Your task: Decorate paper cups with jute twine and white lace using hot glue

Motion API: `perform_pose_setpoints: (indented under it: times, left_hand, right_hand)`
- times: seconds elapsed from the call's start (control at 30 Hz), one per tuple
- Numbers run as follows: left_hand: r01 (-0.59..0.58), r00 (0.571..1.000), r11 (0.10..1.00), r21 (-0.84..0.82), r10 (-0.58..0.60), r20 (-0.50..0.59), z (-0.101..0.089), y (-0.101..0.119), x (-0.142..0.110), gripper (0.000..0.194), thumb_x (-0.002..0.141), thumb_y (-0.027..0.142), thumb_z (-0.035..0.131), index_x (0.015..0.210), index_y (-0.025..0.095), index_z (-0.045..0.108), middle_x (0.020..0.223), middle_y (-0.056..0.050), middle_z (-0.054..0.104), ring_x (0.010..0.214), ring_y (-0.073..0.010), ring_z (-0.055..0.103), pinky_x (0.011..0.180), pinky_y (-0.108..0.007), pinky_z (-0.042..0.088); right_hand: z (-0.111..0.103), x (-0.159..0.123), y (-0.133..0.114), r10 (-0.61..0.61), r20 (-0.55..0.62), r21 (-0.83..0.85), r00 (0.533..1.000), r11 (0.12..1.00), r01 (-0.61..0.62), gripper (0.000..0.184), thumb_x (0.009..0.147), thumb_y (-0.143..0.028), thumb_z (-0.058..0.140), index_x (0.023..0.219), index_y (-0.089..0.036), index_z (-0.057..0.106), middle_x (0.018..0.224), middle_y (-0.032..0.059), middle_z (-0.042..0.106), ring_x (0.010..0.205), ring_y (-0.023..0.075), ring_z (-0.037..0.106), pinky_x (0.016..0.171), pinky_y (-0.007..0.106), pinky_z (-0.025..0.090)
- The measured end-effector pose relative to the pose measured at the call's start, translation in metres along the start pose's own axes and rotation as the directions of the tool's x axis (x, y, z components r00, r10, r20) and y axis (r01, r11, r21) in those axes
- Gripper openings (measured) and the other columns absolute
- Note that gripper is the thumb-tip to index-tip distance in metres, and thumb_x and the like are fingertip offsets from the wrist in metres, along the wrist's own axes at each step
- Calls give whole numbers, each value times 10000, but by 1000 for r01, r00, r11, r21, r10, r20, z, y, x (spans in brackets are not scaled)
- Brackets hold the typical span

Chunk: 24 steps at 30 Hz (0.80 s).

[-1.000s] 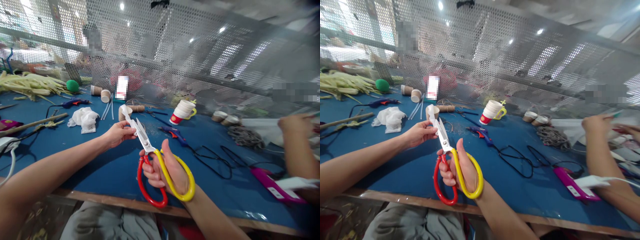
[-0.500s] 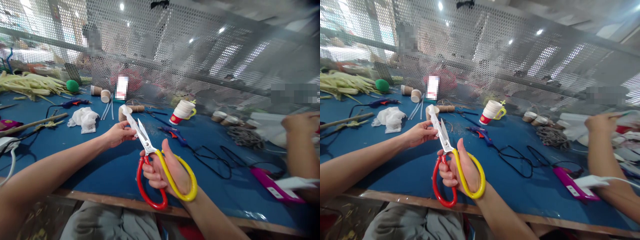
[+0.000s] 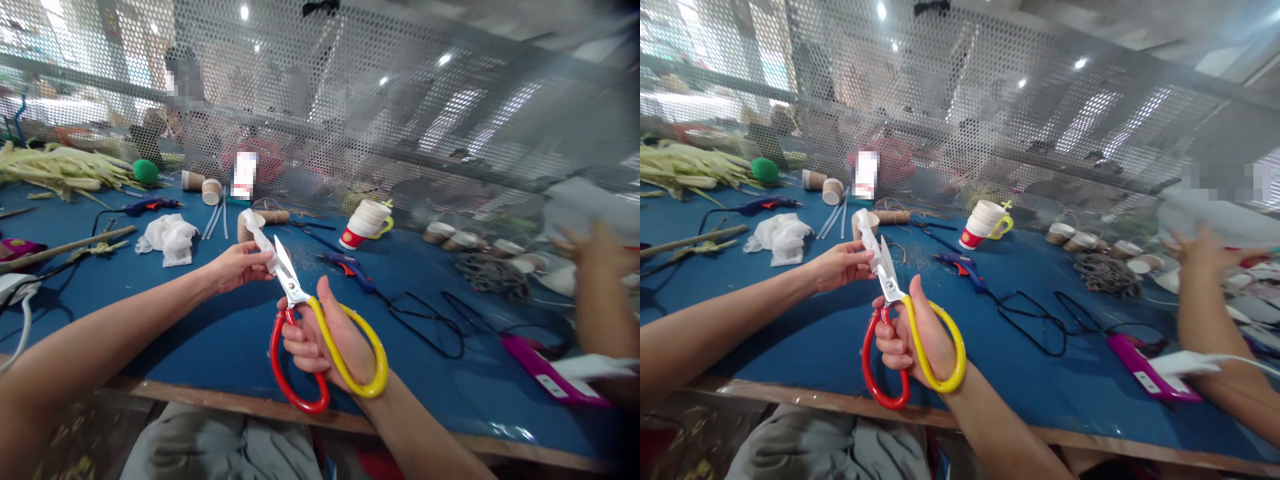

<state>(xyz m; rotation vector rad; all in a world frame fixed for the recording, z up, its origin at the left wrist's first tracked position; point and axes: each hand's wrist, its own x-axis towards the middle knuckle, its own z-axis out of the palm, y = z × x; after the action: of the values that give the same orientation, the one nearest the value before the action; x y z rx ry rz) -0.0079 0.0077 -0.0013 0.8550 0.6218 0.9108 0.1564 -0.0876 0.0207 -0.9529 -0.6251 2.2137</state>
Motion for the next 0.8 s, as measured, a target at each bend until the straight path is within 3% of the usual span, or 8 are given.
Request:
perform_pose_setpoints:
  times: [0.03,0.1,0.23,0.5,0.8]
  left_hand:
    - [9,1000,1000,2,-9,-21,0,1,1,75,797,145,597,839,83,606,673,-66,675,564,-130,651,557,-230,543]
    - [26,997,1000,17,-24,-76,0,1,2,184,848,244,539,794,82,606,623,-69,664,517,-128,638,512,-228,541]
    - [40,986,997,59,-30,-161,-2,-1,5,175,836,239,558,741,95,588,562,-55,650,445,-113,606,455,-207,525]
    - [7,987,998,64,3,-161,0,-1,5,152,858,131,500,732,95,577,564,-43,660,425,-96,596,432,-178,511]
    - [-9,986,998,60,19,-165,0,-3,5,116,820,157,569,722,96,579,561,-38,654,420,-92,586,436,-182,509]
  right_hand:
    - [0,1,1,0,-6,-16,1000,1000,0,629,810,-709,172,838,-184,516,519,-36,400,361,26,243,313,103,156]
    - [0,3,2,0,-13,-42,1000,999,-1,619,808,-712,182,840,-188,510,512,-44,390,355,25,249,315,105,166]
    - [1,6,5,-7,-22,-60,1000,998,5,603,804,-715,213,843,-187,503,505,-50,388,351,28,252,314,109,166]
    - [2,6,5,-7,-29,-58,1000,998,5,612,799,-722,199,851,-189,496,511,-46,398,353,27,266,315,109,177]
    - [5,5,4,2,-50,-41,999,999,-4,597,812,-706,208,814,-187,504,487,-56,378,330,19,237,289,92,164]
